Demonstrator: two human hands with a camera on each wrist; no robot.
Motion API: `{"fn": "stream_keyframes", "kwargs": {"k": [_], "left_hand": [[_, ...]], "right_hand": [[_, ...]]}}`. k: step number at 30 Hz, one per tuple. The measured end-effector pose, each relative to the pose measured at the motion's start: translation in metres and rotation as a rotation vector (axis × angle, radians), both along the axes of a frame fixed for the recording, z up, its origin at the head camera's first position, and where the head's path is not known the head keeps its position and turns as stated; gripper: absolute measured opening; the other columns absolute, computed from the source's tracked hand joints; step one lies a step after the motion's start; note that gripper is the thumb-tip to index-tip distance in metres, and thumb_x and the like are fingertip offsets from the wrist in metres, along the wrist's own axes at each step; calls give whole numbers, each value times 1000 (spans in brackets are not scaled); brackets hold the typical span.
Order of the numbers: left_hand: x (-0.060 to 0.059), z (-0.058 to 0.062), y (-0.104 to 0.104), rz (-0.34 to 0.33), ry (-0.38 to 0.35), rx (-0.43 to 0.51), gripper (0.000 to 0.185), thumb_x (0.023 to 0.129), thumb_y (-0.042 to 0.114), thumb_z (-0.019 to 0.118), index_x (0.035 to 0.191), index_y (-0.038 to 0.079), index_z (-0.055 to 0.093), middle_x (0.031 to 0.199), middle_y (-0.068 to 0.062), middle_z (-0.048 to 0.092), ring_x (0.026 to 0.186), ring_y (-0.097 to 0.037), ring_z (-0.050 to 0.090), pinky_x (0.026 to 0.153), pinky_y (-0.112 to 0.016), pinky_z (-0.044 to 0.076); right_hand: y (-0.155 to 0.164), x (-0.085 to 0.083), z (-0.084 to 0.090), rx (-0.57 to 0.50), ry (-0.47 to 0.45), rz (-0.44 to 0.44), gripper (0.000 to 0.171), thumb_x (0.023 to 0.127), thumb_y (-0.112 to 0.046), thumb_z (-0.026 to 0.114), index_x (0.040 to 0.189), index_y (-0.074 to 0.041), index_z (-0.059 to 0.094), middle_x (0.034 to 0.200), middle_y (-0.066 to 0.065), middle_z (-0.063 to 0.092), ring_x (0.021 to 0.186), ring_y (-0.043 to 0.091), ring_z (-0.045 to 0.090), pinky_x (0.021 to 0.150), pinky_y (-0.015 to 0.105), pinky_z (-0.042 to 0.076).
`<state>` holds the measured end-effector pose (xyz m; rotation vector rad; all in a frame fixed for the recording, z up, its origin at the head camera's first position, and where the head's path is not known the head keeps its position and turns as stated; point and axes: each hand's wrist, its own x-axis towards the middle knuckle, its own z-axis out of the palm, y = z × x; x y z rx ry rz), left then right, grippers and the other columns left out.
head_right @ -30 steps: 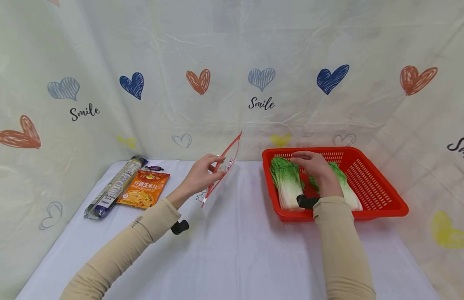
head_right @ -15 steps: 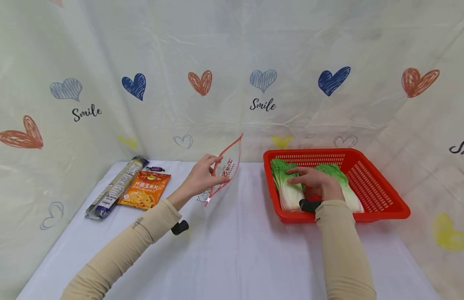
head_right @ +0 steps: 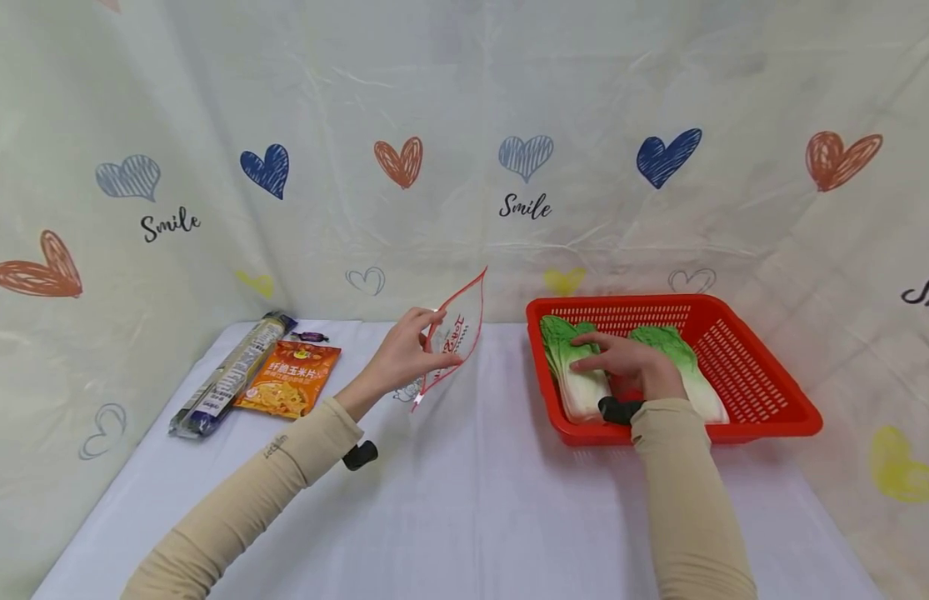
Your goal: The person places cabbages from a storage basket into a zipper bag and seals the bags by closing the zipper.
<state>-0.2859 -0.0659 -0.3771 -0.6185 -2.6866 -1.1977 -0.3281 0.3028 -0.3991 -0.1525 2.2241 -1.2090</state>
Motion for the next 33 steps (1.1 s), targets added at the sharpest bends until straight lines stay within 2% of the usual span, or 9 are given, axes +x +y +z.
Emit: {"fn": "stream_keyframes", "kwargs": {"k": [9,12,14,16,19,21,25,28,33], "left_hand": [[0,-1,1,-10,1,8,76,76,32,84,139,3,52,128,-9,51,78,-17,52,70,-28,47],[0,-1,2,-12,0,6,76,76,32,84,139,3,51,128,-8,51,80,-17,52,71,-28,47],[0,0,2,-15,1,9,76,76,32,85,139,3,52,128,-9,51,80,-18,52,71,-28,47],[-1,0,2,-15,2,8,77,76,32,85,139,3,51,128,-7,51,80,-17,52,71,-28,46],[0,1,3,-20,1,7,78,75,33,85,140,3,51,128,-8,51,80,-17,52,71,-28,47],[0,1,3,-20,0,4,79,75,33,85,140,3,51,127,-6,51,81,-17,52,72,-28,47],[0,2,4,-18,-3,-13,80,75,34,85,140,3,50,128,-6,50,85,-16,52,74,-27,47],[0,2,5,-21,2,-24,81,75,35,85,140,3,50,127,-4,50,86,-15,52,74,-27,47],[0,2,6,-27,19,-33,82,75,36,85,141,3,50,127,-5,50,84,-16,52,74,-28,47]], "right_hand": [[-1,0,1,-22,47,-15,68,91,-23,69,148,-9,34,157,30,0,130,43,25,82,39,49],[2,3,9,-83,29,-64,67,93,-22,67,150,-12,33,158,28,-1,119,39,42,75,40,51],[4,6,18,-106,37,-78,66,94,-23,65,151,-14,31,159,26,1,116,38,44,75,42,52],[6,7,28,-116,73,-66,65,96,-26,63,152,-16,30,159,23,3,116,39,43,77,42,52],[6,12,45,-139,149,-37,62,98,-28,59,151,-16,30,161,18,3,134,42,23,84,40,51],[3,15,56,-197,174,-31,59,99,-29,57,151,-18,31,161,14,3,137,38,20,86,38,51],[-10,23,75,-377,182,-12,47,104,-25,48,149,-23,34,152,11,20,123,28,42,83,36,53],[-23,28,88,-531,179,46,40,106,-21,39,146,-23,35,137,11,33,105,23,56,78,38,56],[-49,35,102,-763,147,172,36,107,-12,31,141,-19,36,131,10,42,101,22,62,77,36,57]]}}
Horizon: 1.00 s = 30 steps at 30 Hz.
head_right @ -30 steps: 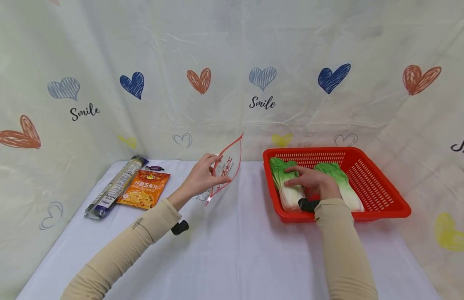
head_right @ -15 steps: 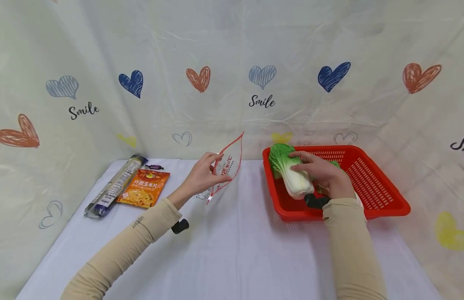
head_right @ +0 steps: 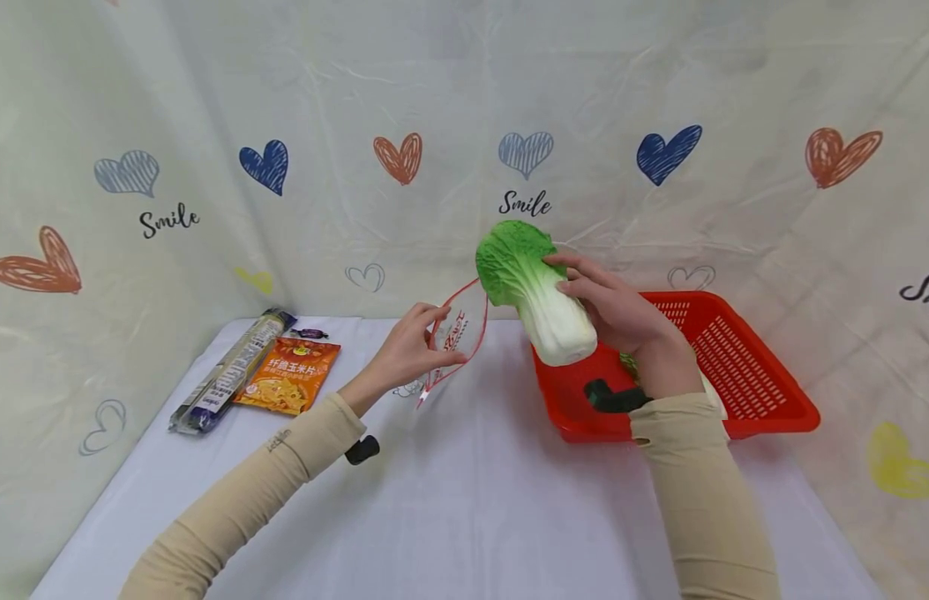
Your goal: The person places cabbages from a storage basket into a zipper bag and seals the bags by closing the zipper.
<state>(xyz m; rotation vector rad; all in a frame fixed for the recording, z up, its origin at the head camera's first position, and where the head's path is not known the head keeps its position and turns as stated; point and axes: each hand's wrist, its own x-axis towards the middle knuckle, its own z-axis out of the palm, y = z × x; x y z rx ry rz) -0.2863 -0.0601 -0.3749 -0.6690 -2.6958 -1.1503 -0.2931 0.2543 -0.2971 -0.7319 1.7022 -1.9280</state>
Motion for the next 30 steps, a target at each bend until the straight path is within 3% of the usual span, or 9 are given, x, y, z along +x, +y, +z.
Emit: {"fn": "stream_keyframes", "kwargs": {"k": [5,13,17,23,30], "left_hand": [[-1,0,1,0,13,-5,81,75,37,84,139,2,51,129,-7,50,89,-16,53,76,-30,48],[-2,1,2,6,13,-12,77,74,36,84,135,-1,54,127,-7,50,93,-19,54,78,-31,48],[-2,1,1,18,10,-2,72,75,34,84,132,0,55,125,-8,51,89,-21,55,75,-30,47],[-3,4,-8,23,13,41,76,78,25,82,143,4,48,125,-13,52,74,-17,51,68,-28,45],[-4,8,-14,6,26,46,72,80,11,79,144,2,46,131,-13,49,73,-15,54,65,-26,49]], "right_hand": [[-26,3,1,-46,-11,38,33,106,-14,33,138,-21,37,133,9,41,100,21,62,76,33,56],[-46,3,-10,36,-106,-4,32,105,-23,34,137,-24,33,129,9,45,96,21,62,74,37,56],[-45,1,-14,93,-106,-16,31,106,-25,32,137,-23,33,126,11,46,91,22,63,71,37,55],[-36,0,-18,221,-76,-42,32,104,-24,37,136,-22,39,128,15,42,87,23,63,69,35,55],[-39,1,-18,477,27,-24,39,102,-22,44,140,-14,45,131,19,39,73,29,61,61,35,54]]}}
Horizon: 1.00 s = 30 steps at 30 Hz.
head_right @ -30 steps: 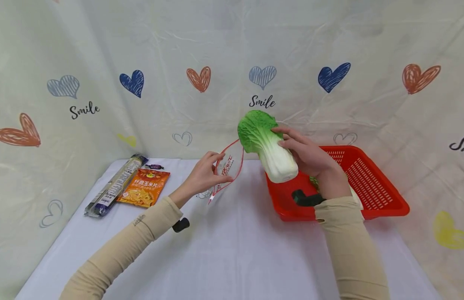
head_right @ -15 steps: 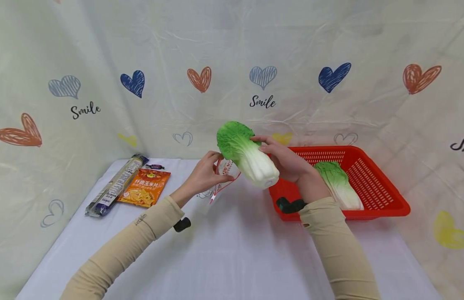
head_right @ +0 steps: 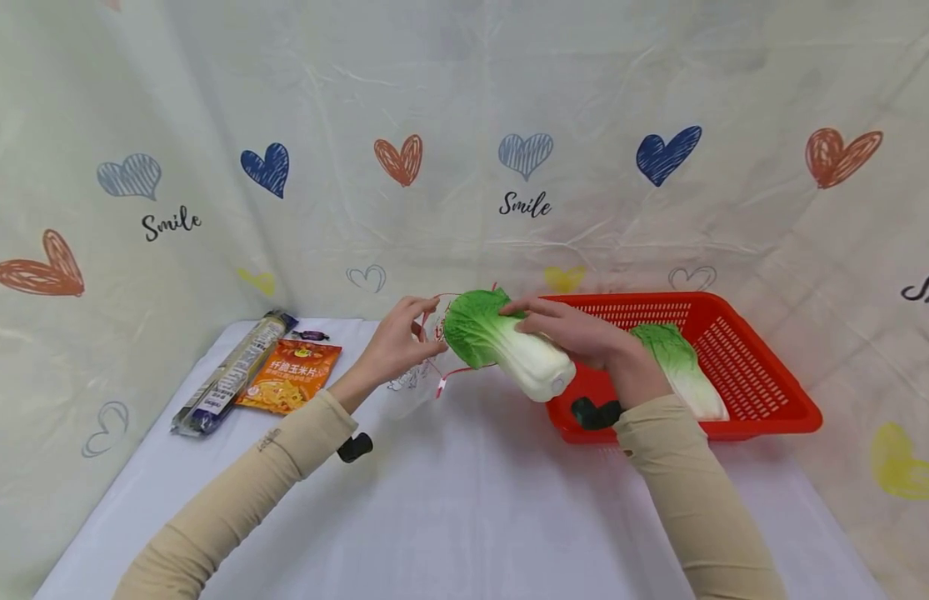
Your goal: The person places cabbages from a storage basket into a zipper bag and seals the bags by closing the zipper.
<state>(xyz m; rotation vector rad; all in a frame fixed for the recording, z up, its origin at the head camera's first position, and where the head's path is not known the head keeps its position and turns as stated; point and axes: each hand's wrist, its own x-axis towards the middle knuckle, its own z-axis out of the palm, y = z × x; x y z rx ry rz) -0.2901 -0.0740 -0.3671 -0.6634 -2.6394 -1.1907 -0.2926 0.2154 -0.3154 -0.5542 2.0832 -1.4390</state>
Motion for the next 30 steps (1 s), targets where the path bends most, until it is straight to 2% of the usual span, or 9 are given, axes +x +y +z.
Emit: {"fn": "stream_keyframes", "kwargs": {"k": [4,7,10,13,15,17,20,24,30], "left_hand": [[1,1,1,-44,20,-17,70,81,0,74,144,2,45,134,-12,48,74,-15,53,66,-26,48],[2,1,3,-108,50,-20,70,80,-7,68,145,2,44,134,-11,48,74,-14,52,65,-25,46],[3,1,7,-186,77,-23,69,80,-10,64,145,1,44,134,-11,48,75,-13,52,62,-23,45],[6,2,12,-249,111,-26,67,80,-11,63,144,0,44,134,-9,47,76,-13,50,61,-22,46],[7,2,15,-264,122,-27,66,81,-8,65,144,0,45,134,-9,47,78,-14,51,63,-21,47],[6,3,15,-265,113,-9,66,82,-6,67,144,0,45,134,-9,47,81,-16,52,66,-21,48],[3,5,13,-245,56,50,66,83,-4,68,145,3,45,136,-8,46,89,-20,56,71,-22,51],[2,6,11,-220,-38,131,67,84,-2,69,146,7,45,139,-6,44,89,-21,57,70,-25,52],[1,6,9,-112,-170,250,68,85,2,70,148,12,44,145,-4,40,85,-19,58,66,-26,52]], "right_hand": [[-7,1,0,169,96,5,38,101,-26,49,138,-18,52,130,18,45,75,29,61,66,36,53],[-15,1,-1,280,185,22,37,99,-29,53,135,-22,57,129,15,50,82,28,60,71,37,51],[-24,3,-3,357,266,15,38,98,-29,54,134,-23,59,126,13,53,87,26,59,74,36,50],[-34,3,-5,412,374,-30,40,98,-28,53,136,-20,59,127,15,55,89,26,58,74,36,49],[-38,0,-9,390,422,-55,41,99,-28,53,139,-19,57,131,14,55,89,26,58,73,36,49],[-40,-3,-12,323,413,-62,43,100,-29,53,142,-21,54,133,15,54,88,28,58,72,37,50],[-38,-6,-18,183,317,-39,46,99,-31,56,145,-24,50,136,14,50,90,31,58,71,38,51],[-37,-6,-30,101,207,-27,50,98,-34,57,147,-27,47,144,12,43,105,34,55,77,39,52],[-35,1,-48,14,158,-55,64,92,-37,67,149,-34,38,147,8,37,125,38,45,84,43,53]]}}
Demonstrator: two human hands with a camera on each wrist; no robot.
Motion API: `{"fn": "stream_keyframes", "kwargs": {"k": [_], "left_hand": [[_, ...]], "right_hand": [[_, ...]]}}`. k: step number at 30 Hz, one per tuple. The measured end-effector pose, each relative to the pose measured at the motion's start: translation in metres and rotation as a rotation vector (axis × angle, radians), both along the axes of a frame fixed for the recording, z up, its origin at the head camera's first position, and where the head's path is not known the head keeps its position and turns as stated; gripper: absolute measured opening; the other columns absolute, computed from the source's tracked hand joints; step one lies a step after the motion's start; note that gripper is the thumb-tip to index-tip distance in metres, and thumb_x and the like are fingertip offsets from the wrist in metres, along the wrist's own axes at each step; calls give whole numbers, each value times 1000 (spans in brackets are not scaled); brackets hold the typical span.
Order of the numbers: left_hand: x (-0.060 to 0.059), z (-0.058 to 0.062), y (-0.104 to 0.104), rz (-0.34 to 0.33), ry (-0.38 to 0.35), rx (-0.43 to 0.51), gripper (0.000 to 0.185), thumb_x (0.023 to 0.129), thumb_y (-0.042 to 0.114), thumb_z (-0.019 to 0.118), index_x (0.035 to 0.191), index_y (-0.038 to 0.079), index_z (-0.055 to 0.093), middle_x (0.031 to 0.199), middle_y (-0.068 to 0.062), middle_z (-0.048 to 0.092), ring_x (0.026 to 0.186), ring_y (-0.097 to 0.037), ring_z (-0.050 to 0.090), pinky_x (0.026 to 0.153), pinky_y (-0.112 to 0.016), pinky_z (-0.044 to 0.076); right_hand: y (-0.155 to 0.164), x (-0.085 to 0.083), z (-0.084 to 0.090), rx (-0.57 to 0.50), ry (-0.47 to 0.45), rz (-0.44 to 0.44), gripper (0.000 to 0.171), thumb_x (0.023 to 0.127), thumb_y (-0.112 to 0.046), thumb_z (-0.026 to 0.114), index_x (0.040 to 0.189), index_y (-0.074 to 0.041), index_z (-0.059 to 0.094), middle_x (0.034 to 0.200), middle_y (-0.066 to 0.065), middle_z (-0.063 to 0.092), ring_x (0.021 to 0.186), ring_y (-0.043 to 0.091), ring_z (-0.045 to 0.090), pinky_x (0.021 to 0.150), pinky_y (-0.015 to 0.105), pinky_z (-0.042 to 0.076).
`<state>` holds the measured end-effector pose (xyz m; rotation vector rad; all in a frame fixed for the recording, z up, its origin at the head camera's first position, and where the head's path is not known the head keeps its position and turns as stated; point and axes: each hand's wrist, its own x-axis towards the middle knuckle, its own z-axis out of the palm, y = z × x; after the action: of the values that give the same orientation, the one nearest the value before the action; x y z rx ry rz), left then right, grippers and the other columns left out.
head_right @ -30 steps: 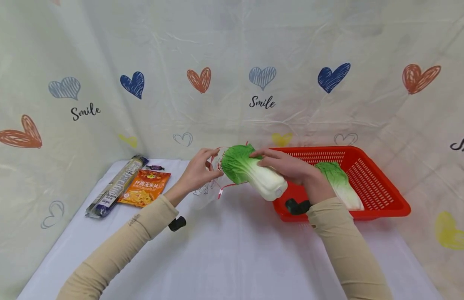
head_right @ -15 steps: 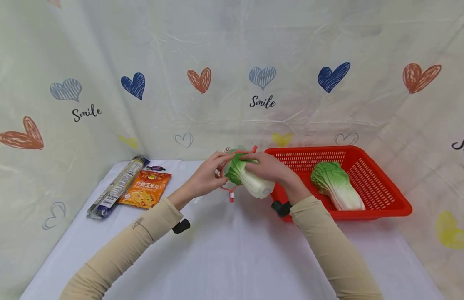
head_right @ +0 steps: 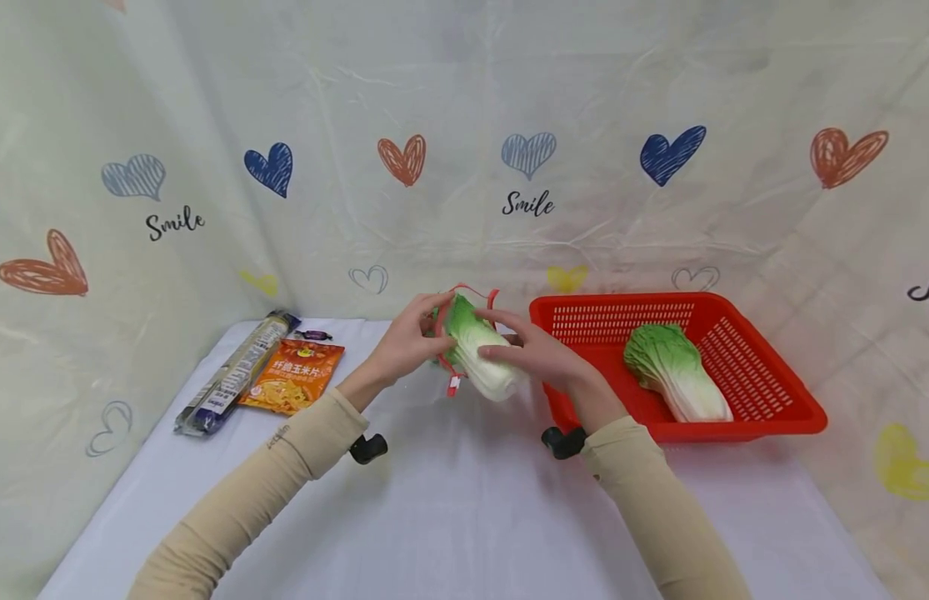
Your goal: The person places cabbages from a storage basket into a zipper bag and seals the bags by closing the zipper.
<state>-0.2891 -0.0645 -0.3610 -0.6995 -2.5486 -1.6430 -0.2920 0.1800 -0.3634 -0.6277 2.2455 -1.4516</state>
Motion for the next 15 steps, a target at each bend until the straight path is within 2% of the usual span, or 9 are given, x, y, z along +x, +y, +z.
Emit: {"fn": "stream_keyframes", "kwargs": {"k": [5,8,12,15], "left_hand": [[-1,3,-3,61,-7,29,69,85,3,71,147,13,44,135,-3,46,84,-19,57,65,-26,51],[-2,3,-4,52,2,40,69,85,3,71,147,11,44,134,-5,47,84,-19,56,66,-26,51],[-3,1,-5,37,9,50,67,85,3,70,147,11,45,136,-9,47,85,-20,56,67,-25,50],[-3,-2,-5,46,11,53,67,85,3,71,146,9,45,134,-9,48,84,-20,56,67,-24,50]], "right_hand": [[3,6,-8,-47,36,23,68,89,-29,71,148,-30,38,152,0,28,133,36,36,94,47,48],[2,10,-8,-30,25,-6,65,89,-32,72,146,-26,42,147,4,38,128,35,44,95,47,47],[-2,14,-6,16,-92,-80,68,87,-43,71,146,-25,42,142,10,44,119,32,51,93,45,49],[-3,17,-8,7,-188,-100,69,88,-43,70,147,-24,41,145,12,39,118,32,50,92,47,51]]}}
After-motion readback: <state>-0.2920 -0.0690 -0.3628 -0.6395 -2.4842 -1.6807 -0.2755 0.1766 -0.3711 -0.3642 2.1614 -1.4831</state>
